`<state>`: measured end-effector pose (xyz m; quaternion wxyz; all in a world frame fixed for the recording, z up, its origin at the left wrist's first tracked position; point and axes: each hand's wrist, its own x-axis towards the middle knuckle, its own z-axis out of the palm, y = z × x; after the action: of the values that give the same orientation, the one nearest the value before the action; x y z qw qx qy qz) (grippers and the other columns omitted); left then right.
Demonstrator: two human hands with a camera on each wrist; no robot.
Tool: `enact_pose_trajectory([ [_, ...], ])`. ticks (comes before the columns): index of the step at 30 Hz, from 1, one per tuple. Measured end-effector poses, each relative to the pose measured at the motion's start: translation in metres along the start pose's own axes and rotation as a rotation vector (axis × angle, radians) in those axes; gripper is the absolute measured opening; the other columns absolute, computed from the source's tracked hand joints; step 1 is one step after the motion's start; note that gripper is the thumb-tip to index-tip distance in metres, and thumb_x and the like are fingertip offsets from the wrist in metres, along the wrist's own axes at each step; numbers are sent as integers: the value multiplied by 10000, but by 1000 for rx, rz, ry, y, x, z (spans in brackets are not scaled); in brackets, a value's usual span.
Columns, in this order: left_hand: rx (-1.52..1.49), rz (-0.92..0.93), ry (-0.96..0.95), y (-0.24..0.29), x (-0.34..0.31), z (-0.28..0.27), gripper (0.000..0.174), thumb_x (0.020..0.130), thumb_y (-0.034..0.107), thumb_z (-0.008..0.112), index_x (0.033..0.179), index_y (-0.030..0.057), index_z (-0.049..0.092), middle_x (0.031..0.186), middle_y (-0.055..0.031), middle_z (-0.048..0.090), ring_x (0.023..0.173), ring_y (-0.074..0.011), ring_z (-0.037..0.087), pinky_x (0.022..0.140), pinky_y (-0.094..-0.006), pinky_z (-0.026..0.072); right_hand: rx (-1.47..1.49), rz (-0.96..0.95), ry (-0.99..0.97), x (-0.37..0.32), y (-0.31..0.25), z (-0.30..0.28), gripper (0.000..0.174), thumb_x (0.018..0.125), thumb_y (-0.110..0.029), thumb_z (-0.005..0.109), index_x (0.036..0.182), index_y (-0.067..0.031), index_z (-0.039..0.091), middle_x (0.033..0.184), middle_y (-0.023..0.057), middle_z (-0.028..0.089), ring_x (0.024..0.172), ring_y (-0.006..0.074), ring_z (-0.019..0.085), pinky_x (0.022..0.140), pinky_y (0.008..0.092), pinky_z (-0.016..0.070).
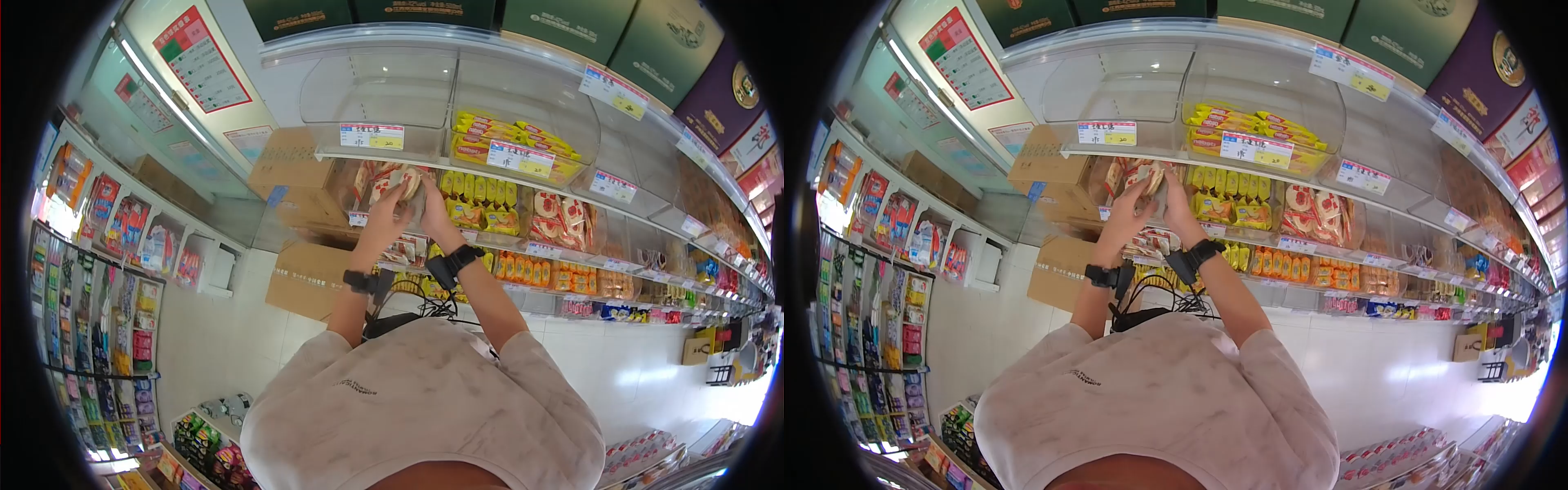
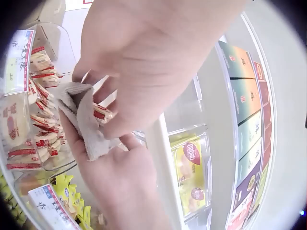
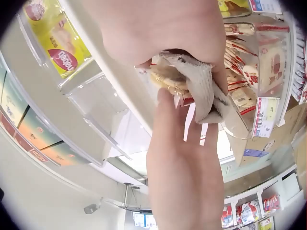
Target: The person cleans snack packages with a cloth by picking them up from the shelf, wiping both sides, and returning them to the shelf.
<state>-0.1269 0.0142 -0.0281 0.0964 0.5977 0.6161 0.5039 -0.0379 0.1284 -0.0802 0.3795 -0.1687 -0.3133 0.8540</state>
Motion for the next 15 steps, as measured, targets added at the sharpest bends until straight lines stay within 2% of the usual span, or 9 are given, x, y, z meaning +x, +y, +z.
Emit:
enact_pose_trajectory([
  [1, -28, -4, 12, 16, -2, -5, 432, 913, 96, 665, 1330, 15, 589, 1151, -186, 655, 886, -236, 653, 834, -319, 514, 56, 37, -45, -7, -6, 2, 407, 1058, -339, 420, 1366, -88, 511, 1317, 84, 593, 1160, 236, 602, 980, 394, 497],
  [2, -78, -83, -8, 33, -2, -14, 426, 906, 118, 697, 1314, 28, 613, 1212, -164, 626, 948, -239, 639, 876, -327, 509, 110, 76, -90, -22, -19, 13, 405, 1064, -348, 412, 1357, -87, 515, 1321, 80, 590, 1166, 233, 601, 996, 404, 494],
  [4, -53, -39, 23, 29, -7, -21, 441, 892, 123, 720, 1305, 10, 616, 1171, -156, 622, 952, -248, 634, 878, -326, 510, 193, 126, -230, -55, -52, 40, 427, 1070, -396, 423, 1332, -74, 525, 1281, 74, 612, 1170, 215, 606, 1008, 412, 503],
  [7, -64, -24, 25, 41, -16, -25, 453, 876, 125, 752, 1290, -5, 626, 1136, -125, 615, 940, -227, 634, 859, -305, 513, -60, 93, -164, -80, -50, 27, 421, 1051, -378, 505, 1323, -58, 529, 1228, 64, 635, 1123, 189, 629, 974, 388, 525],
  [8, -79, -26, 13, 46, -19, -24, 454, 871, 125, 762, 1285, -8, 629, 1128, -111, 613, 933, -215, 636, 849, -295, 514, -206, 111, -11, -92, -53, 29, 416, 1023, -338, 589, 1307, -39, 534, 1207, 60, 641, 1070, 154, 640, 935, 337, 530],
  [11, -450, -334, 41, 44, -23, -17, 434, 872, 124, 774, 1267, 1, 642, 1148, -82, 605, 925, -157, 628, 828, -271, 516, -464, 74, 30, -96, -52, -2, 479, 971, -328, 685, 1311, -23, 541, 1188, 77, 624, 1021, 100, 591, 843, 288, 508],
  [14, -522, -471, -151, 34, -23, -19, 417, 889, 254, 766, 1205, 2, 665, 935, -10, 641, 796, -61, 595, 644, -211, 460, -715, 41, 59, -110, -73, 6, 418, 955, -341, 705, 1212, -23, 616, 1070, 51, 656, 908, 69, 585, 745, 248, 488],
  [15, -546, -515, -220, 38, -24, -20, 424, 895, 298, 764, 1185, 2, 672, 863, 14, 653, 753, -29, 584, 583, -191, 441, -708, 38, 53, -113, -75, 8, 395, 956, -342, 702, 1179, -24, 629, 1036, 41, 659, 880, 65, 585, 726, 246, 488],
])
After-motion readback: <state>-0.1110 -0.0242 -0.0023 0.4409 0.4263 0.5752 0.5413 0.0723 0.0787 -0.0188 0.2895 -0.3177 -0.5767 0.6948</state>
